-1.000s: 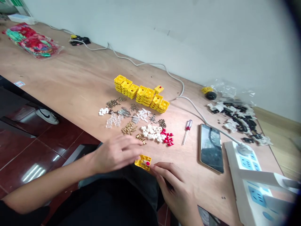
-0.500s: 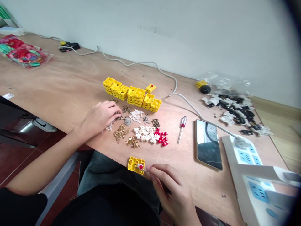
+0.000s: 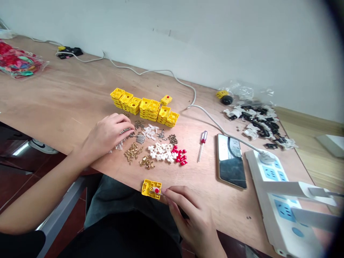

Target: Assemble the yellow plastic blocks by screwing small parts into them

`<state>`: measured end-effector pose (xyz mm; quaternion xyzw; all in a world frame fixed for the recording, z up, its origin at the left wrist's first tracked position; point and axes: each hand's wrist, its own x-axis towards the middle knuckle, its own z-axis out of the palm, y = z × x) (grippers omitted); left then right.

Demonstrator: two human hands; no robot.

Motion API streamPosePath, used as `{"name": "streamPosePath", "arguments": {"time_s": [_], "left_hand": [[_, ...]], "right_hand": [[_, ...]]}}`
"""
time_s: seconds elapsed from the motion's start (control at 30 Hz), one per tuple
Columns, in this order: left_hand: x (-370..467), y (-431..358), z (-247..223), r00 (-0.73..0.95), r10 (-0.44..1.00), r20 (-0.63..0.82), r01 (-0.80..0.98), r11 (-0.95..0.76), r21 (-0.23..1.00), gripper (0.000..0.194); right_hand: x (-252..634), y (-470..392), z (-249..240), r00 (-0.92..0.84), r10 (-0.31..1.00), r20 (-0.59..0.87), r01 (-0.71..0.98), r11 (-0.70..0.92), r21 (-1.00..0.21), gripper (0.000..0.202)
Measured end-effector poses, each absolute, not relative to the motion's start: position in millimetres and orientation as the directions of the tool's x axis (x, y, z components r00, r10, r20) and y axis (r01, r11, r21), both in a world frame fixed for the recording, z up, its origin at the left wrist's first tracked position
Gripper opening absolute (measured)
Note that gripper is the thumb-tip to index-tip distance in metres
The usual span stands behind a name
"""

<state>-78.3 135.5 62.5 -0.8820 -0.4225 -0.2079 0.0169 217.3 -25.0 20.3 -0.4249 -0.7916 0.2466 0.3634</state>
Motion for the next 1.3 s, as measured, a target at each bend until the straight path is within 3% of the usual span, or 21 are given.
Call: {"name": "streamPosePath", "arguments": {"time_s": [0.2,0.3,0.47,0.7,1.07,1.2,1.3], "left_hand": [[-64.5,100.8,95.1,0.489,0.713,0.502,0.586,-0.695,0.416,0.008],[-47.8,74.6,104.4,0.497,0.714,0.493,0.383,-0.691,0.614,0.003],[-20.3,46.3,89.4,0.569,0.689,0.449,0.115,-0.608,0.786,0.004],[-3.0,35.7,67.9,0.574,0.675,0.464,-0.054,-0.533,0.844,0.008],[-0.7,33.5,49.3,0.537,0.74,0.406,-0.16,-0.383,0.91,0.02],[-8.3,39.1,48.9,0.55,0.746,0.377,-0.11,-0.383,0.917,0.015],[-19.5,43.3,50.1,0.632,0.68,0.373,0.012,-0.489,0.872,0.017]], "right_hand": [[217.7,-25.3,21.9,-0.311,0.859,0.407,0.486,0.512,-0.709,0.037],[219.0,-25.6,24.2,-0.256,0.869,0.423,0.464,0.494,-0.735,0.041],[219.2,-27.4,25.8,-0.236,0.875,0.422,0.401,0.483,-0.778,0.044],[211.8,-23.8,29.6,-0.259,0.844,0.469,0.294,0.532,-0.794,0.037],[214.1,-18.6,29.9,-0.252,0.855,0.452,0.301,0.514,-0.804,0.035],[219.1,-13.9,30.1,-0.221,0.845,0.487,0.289,0.533,-0.795,0.035],[227.5,-10.1,33.1,-0.234,0.858,0.458,0.34,0.514,-0.788,0.037]]}}
